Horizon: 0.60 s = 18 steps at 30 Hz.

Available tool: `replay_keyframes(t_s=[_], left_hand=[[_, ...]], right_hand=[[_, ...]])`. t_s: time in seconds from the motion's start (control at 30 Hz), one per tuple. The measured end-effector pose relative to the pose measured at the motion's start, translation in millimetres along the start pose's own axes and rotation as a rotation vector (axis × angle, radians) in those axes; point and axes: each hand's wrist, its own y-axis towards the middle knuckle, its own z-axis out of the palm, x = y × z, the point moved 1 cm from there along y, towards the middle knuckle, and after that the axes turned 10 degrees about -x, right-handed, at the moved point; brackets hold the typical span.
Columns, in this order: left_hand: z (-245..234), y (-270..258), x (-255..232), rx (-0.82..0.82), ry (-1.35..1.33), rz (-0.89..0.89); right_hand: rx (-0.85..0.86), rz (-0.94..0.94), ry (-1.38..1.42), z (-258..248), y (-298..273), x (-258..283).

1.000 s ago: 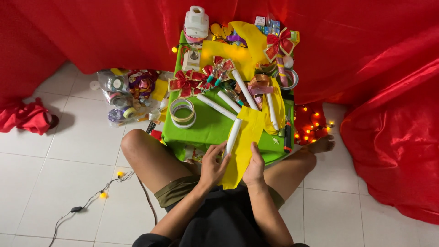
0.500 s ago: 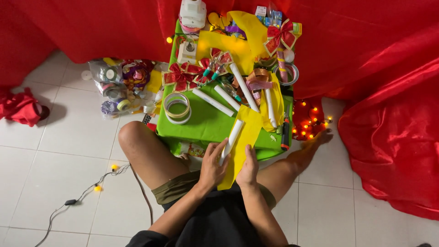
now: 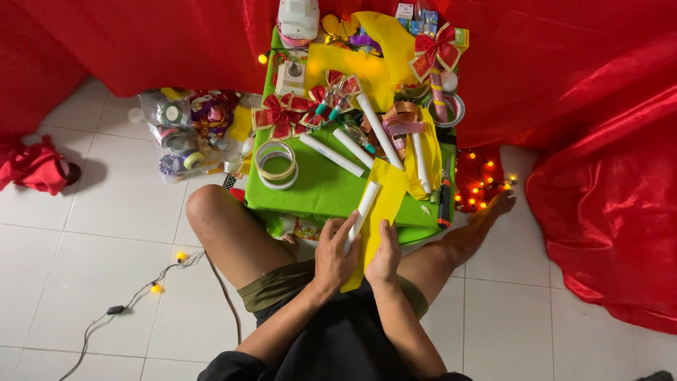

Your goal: Rolling yellow paper around white tubes and securing them with adhesive tape to create decorative elements.

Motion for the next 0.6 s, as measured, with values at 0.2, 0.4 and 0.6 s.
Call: replay_keyframes(t_s=[0.2, 0.4, 0.6], left_hand=[[-0.3, 2.4, 1.9, 0.017, 0.042, 0.044], [-0.5, 1.1, 7.7, 0.068, -0.117, 0.024], [-1.0, 3.1, 11.2, 0.080, -0.199, -0.057]], right_hand=[[-0.080, 0.040, -0.047, 22.7, -10.3, 15.3], [-0.158, -0.001, -0.092, 18.6, -7.6, 9.6], [-0.197, 0.035, -0.053, 29.2, -12.0, 14.0]])
